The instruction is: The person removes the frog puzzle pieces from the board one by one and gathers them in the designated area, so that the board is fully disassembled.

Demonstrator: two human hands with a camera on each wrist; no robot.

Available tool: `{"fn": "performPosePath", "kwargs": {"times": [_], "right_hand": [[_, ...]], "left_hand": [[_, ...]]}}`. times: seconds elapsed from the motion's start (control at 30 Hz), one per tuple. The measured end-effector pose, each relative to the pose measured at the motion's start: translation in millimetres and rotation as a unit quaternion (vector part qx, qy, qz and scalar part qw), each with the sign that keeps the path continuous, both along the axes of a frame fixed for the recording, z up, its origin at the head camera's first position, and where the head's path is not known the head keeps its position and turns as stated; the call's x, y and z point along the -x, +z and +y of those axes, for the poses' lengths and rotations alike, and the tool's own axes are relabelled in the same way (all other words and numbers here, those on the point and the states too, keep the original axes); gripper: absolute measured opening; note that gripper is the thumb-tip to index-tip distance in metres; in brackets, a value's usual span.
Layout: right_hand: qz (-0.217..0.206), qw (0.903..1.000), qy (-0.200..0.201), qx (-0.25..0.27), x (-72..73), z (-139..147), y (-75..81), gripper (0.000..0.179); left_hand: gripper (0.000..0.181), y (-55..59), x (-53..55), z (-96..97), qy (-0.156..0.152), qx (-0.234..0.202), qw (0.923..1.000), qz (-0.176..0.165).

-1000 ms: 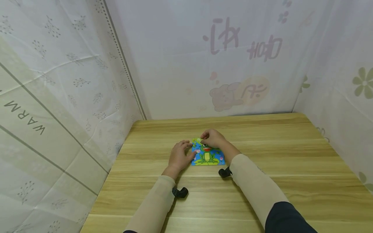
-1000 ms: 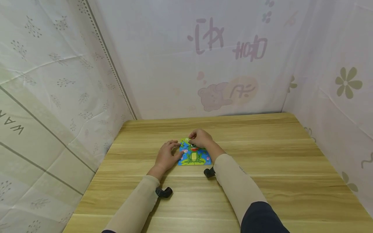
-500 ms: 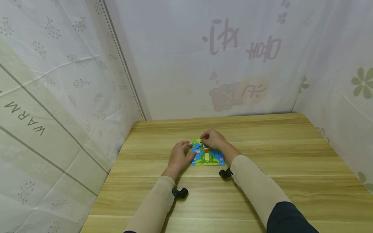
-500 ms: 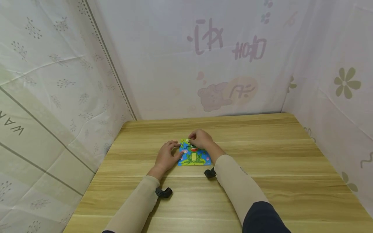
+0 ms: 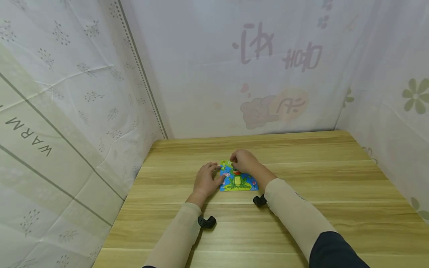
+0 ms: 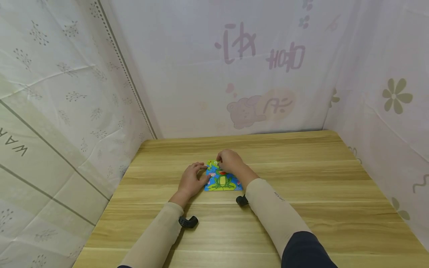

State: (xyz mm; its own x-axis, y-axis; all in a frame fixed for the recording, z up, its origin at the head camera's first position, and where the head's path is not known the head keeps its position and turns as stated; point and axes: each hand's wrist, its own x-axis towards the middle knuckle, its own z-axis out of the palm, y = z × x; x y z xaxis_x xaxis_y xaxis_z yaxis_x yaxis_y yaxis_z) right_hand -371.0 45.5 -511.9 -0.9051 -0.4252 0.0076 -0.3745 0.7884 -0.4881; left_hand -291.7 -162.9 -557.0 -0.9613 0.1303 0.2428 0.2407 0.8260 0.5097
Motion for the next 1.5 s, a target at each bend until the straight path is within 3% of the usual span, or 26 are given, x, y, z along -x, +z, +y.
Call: {"fn": "performPosePath", "kwargs": {"times": [0.37,0.67,1.5], "right_hand": [[-0.042,0.9961,-0.007,0.078,0.1,12,1.0,0.019],[-0.040,0.9934,-0.017,0.106,3.6,28,-3.7,0.017],[-0.032,0.9913,-0.072,0.106,-11.2,91,-1.1,0.016]], "left_hand": [[0.043,2.6,-1.5,-0.4,-0.005,-0.001,1.0000,-0.004],[0.045,3.5,-1.4,0.7,-0.003,0.005,1.0000,-0.005],[0.045,1.5,-2.3,1.2,0.001,0.005,0.9999,-0.009]]}}
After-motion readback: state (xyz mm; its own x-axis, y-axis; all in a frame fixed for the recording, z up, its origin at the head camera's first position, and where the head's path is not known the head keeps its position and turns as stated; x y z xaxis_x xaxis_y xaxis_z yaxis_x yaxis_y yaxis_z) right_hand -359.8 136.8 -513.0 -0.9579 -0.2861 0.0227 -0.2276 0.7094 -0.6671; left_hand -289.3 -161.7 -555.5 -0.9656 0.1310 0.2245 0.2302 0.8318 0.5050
